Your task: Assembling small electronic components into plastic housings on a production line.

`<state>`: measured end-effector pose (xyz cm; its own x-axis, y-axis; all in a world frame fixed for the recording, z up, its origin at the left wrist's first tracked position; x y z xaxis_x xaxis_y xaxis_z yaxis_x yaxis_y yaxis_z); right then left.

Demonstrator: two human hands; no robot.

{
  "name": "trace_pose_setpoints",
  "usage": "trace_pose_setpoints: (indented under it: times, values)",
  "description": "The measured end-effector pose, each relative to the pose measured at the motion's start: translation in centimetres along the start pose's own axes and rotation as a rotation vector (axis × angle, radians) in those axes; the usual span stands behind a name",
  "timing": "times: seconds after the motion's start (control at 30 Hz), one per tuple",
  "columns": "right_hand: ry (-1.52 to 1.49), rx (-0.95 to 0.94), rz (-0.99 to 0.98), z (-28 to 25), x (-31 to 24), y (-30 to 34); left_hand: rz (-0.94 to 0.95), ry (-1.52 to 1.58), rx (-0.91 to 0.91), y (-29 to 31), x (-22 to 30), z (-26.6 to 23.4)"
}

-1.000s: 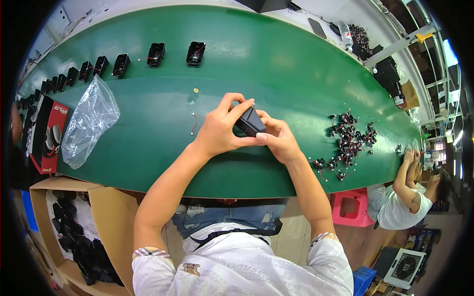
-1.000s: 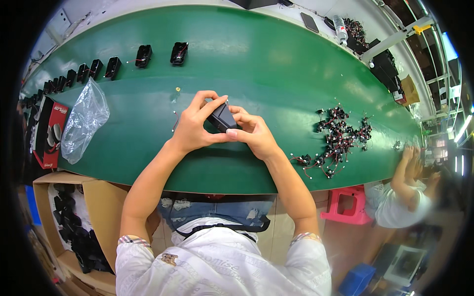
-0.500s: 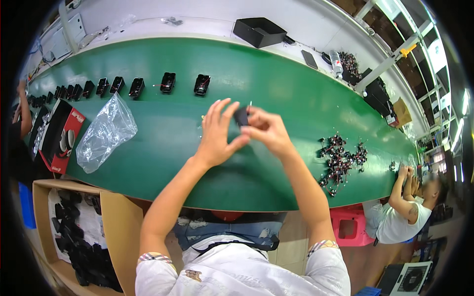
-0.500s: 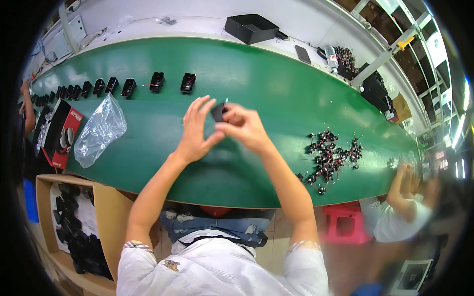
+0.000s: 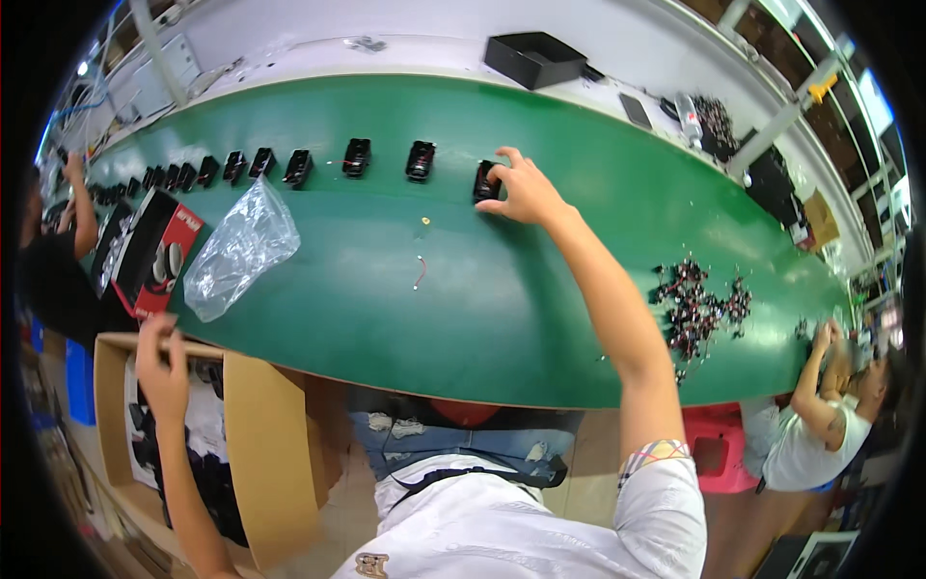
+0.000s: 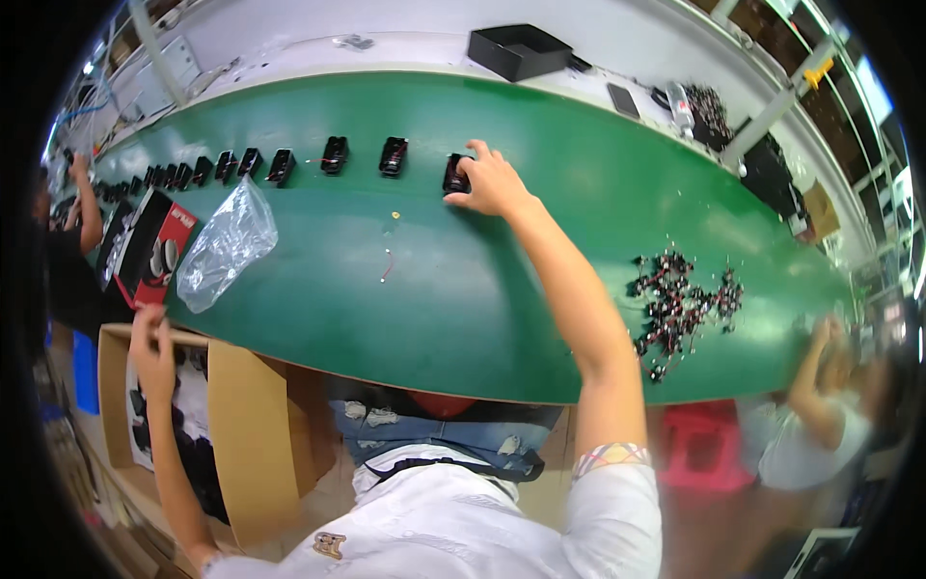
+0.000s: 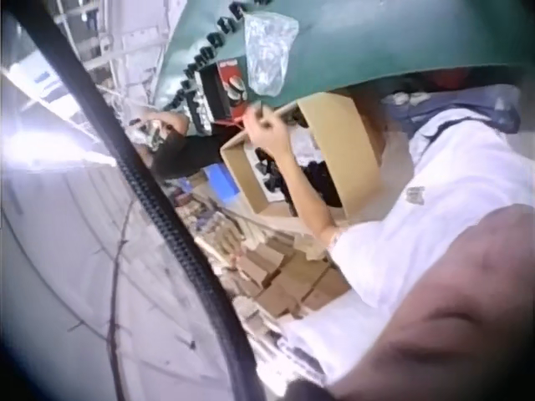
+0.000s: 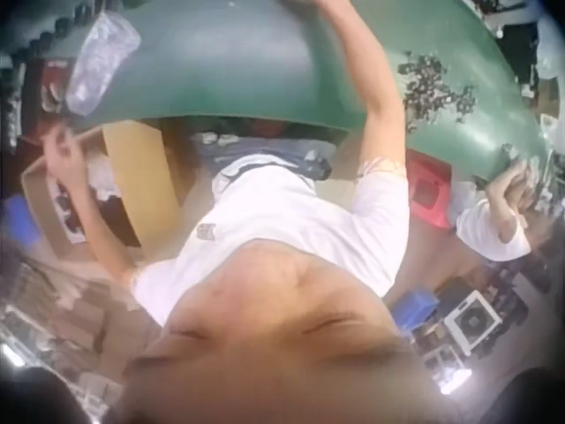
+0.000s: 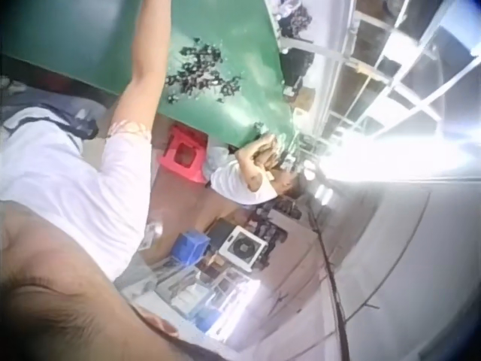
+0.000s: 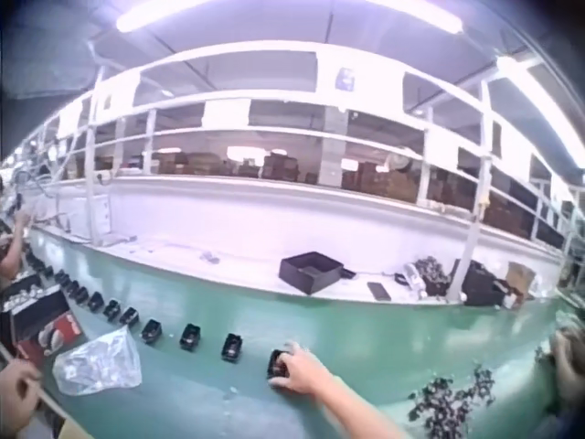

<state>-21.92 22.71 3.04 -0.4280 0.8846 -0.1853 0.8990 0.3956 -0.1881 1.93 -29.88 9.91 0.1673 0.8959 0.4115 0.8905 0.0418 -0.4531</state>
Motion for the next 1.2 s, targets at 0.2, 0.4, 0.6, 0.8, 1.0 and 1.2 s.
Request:
trace_pose_setpoints:
  times: [0.2,0.4,0.6,0.8,1.0,1.2]
  values:
    - [-0.005,-0.022,-0.100,-9.6,-0.9,10.8,-0.219,-0.212,-0.166,12.9,-12.0,2.3]
    - [-0.143,-0.274,0.246,-13.9,0.9,23.2,0.125,-0.069,-0.519,19.0,-20.5,4.5]
    - [0.005,-0.227,0.495,-11.0,-0.5,29.8,-0.239,0.217,-0.720,15.8,-17.7,5.9]
    - [-0.198,-0.203,0.454,-6.6,-0.3,29.9,-0.528,0.543,-0.795,15.7,-16.1,6.3]
    - [-0.569,0.028,0.393,-3.5,-0.6,23.3,-0.827,0.812,-0.765,14.7,-14.0,3.0]
    - [-0.783,-0.013,0.322,-3.0,-0.4,18.0,-1.017,0.502,-0.505,13.3,-12.5,0.0]
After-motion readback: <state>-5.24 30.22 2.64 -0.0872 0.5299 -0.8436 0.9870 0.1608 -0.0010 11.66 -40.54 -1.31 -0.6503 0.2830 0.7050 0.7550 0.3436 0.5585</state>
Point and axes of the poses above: each hand's wrist, its own y-axis away from the middle knuckle, its own z-axis out of the palm, x = y × z, the point moved 3 cm from there along -y, towards the middle knuckle, and after that the axes turned 4 degrees about -x, right-handed, at the moved point
